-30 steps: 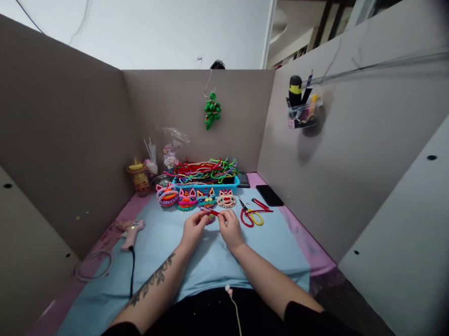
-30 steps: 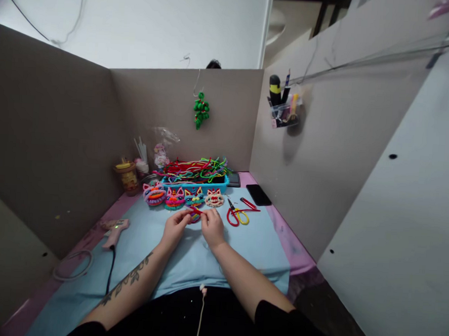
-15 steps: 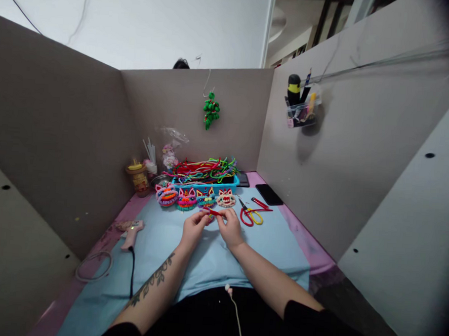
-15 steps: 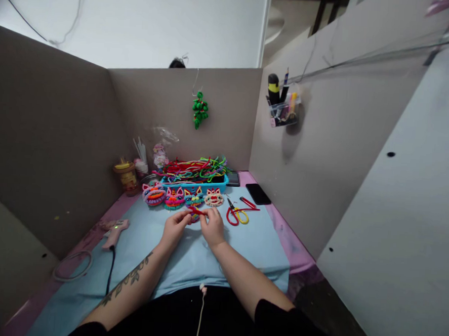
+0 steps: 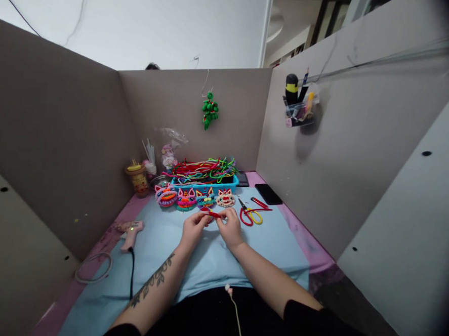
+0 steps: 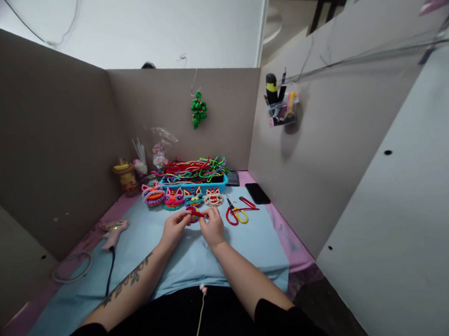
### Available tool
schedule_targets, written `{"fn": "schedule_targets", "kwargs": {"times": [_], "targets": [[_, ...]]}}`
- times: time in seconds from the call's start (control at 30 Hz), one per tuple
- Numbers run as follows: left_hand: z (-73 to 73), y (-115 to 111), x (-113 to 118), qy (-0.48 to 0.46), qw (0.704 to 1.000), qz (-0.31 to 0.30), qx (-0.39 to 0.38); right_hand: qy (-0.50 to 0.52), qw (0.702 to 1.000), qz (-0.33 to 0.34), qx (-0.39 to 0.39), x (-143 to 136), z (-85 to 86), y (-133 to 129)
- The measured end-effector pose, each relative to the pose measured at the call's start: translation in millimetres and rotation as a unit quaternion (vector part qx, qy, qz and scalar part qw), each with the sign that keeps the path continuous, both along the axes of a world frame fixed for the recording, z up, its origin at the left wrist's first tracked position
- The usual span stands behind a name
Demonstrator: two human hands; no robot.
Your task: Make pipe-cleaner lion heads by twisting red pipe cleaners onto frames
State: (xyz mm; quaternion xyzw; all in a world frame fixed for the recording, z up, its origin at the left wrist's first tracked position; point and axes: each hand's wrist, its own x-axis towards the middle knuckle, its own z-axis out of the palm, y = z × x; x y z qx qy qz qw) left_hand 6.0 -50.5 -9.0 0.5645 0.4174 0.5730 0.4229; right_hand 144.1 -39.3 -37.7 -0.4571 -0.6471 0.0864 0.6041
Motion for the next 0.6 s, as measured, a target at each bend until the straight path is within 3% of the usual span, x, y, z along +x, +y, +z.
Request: {"fn": "schedule_targets", "kwargs": {"times": [0.3,0.6], "targets": [[1.9,-2.1,2.7,-0.029,0.999,-0.002,-0.025,-0.015,1.0,-0.011,-0.015,-0.2,-4.0,2.1],[0.0,-2.2,1.1,0.001,1.0,0.015,-0.003,-0.107,0.993,-0.05,-0.001,-3.0,-10.1,0.3]]}}
